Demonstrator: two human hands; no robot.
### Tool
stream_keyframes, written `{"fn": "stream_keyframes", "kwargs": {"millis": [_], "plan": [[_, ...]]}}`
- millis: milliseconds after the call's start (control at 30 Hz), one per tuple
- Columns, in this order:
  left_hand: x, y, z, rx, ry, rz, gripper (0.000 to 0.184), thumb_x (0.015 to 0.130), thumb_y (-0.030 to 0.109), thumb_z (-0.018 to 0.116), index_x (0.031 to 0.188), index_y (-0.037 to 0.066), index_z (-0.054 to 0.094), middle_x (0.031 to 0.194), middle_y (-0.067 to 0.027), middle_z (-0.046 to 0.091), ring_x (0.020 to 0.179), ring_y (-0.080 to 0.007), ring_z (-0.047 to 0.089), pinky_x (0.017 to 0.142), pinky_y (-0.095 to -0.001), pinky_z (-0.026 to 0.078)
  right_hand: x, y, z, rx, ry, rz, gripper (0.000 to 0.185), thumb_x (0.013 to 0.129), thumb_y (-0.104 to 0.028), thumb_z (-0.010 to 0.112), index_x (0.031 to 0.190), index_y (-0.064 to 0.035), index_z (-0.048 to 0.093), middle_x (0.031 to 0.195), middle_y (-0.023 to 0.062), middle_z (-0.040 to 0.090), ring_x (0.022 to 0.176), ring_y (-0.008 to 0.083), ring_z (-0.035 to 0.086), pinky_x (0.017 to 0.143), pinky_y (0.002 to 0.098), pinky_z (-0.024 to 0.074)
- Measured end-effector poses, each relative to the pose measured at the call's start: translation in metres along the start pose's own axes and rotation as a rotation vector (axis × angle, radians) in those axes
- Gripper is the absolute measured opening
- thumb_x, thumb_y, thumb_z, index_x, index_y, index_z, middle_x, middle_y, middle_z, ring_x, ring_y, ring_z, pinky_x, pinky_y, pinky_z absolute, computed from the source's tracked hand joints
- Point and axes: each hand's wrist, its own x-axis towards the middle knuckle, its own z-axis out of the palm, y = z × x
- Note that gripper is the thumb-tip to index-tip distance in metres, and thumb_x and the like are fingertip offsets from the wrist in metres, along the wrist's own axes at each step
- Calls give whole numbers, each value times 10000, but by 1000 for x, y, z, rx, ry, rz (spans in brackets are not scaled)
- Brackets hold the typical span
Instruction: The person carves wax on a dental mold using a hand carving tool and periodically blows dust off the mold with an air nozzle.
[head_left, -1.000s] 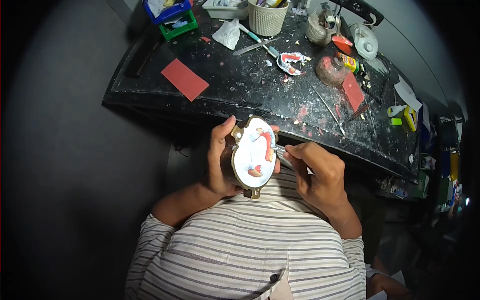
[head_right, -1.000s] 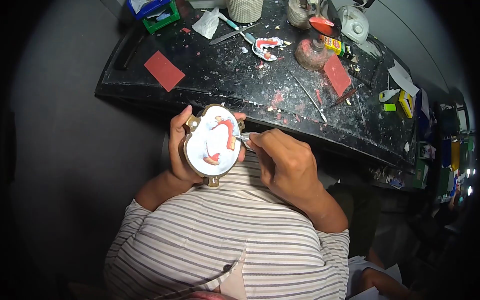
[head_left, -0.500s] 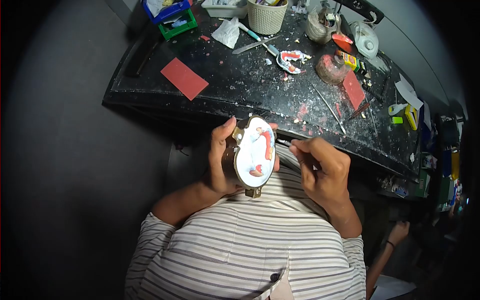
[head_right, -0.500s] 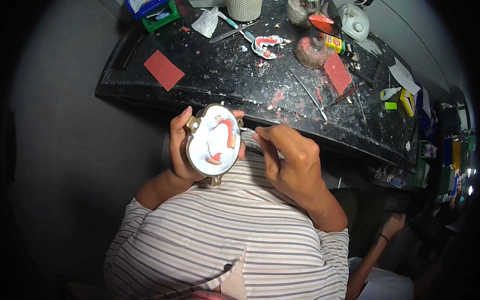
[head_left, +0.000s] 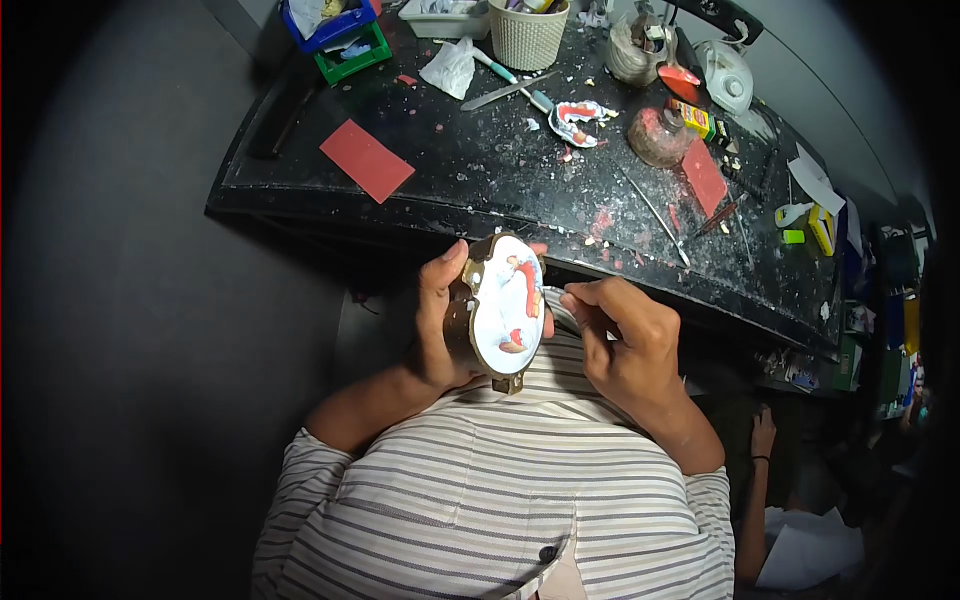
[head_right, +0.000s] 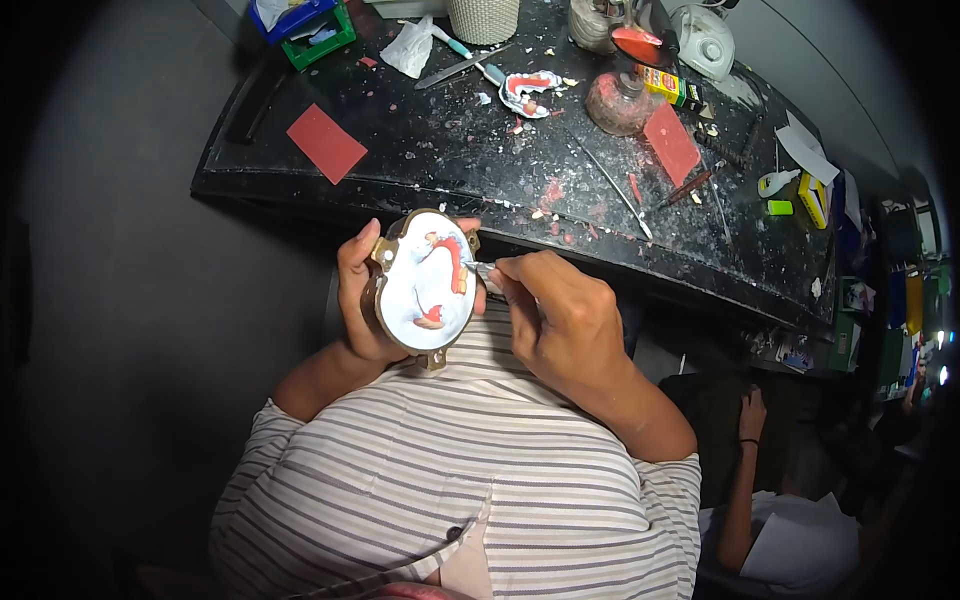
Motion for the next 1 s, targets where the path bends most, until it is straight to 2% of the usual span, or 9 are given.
{"fn": "stream_keyframes", "kwargs": {"millis": [33, 100, 133, 267, 400, 633, 867, 933, 1000], "plan": [[0, -1, 0, 60, 16, 15, 993, 1048, 715, 176, 1550, -93, 460, 933, -280, 726, 841, -300, 715, 765, -357, 580, 1, 5, 3, 0, 0, 2, 192, 866, 96, 780, 1035, 26, 721, 855, 171, 715, 716, 338, 731, 625, 399, 556], [-3, -1, -2, -208, -30, -102, 1003, 1038, 721, 188, 1546, -99, 464, 942, -289, 722, 831, -312, 711, 777, -362, 570, 6, 17, 9, -161, 120, 35, 155, 880, 83, 789, 1006, 23, 722, 840, 172, 709, 696, 340, 717, 613, 394, 545], [-3, -2, 2, -227, -13, -88, 1018, 1028, 733, 194, 1542, -101, 470, 933, -295, 715, 815, -317, 701, 783, -365, 561, 7, 17, 8, -163, 128, 35, 155, 880, 83, 789, 1006, 23, 722, 840, 172, 709, 696, 340, 717, 613, 394, 545], [4, -2, -4, -156, -4, -28, 1005, 1033, 730, 206, 1537, -93, 485, 920, -291, 709, 811, -313, 698, 774, -367, 563, 3, 6, 0, -47, 81, 46, 130, 885, 73, 801, 984, 27, 730, 822, 172, 705, 686, 307, 723, 604, 383, 545], [3, -3, -4, -309, 14, -69, 1005, 1039, 722, 210, 1530, -112, 479, 982, -259, 727, 860, -339, 730, 773, -388, 599, -1, 5, 0, 39, 33, -42, 188, 864, 96, 790, 1034, 48, 725, 856, 168, 719, 727, 299, 748, 628, 367, 572], [4, -5, -5, -316, 3, -53, 1004, 1038, 717, 213, 1527, -119, 474, 1004, -249, 733, 851, -345, 736, 754, -394, 611, -1, 4, 4, 27, -4, -58, 205, 872, 99, 769, 1059, 38, 709, 868, 169, 716, 722, 317, 732, 630, 388, 569], [-3, -2, 1, -168, -12, -55, 979, 1032, 724, 208, 1500, -89, 487, 941, -275, 727, 780, -291, 717, 705, -352, 587, 4, 15, 13, -57, 104, 25, 138, 899, 70, 773, 1016, 30, 713, 843, 174, 712, 716, 349, 723, 645, 390, 564], [-2, 0, 2, -232, -47, -31, 975, 1030, 729, 207, 1486, -84, 493, 934, -285, 724, 787, -289, 713, 702, -354, 581, 5, 11, 9, -64, 94, 11, 104, 908, 61, 780, 987, 29, 721, 831, 175, 714, 695, 331, 722, 634, 377, 557], [0, 3, 4, -98, -5, -20, 975, 1031, 728, 210, 1485, -87, 494, 938, -285, 724, 804, -290, 716, 711, -354, 585, 4, 2, 4, -17, 121, 73, 93, 909, 54, 792, 970, 32, 726, 830, 173, 717, 679, 306, 722, 623, 366, 554]]}}
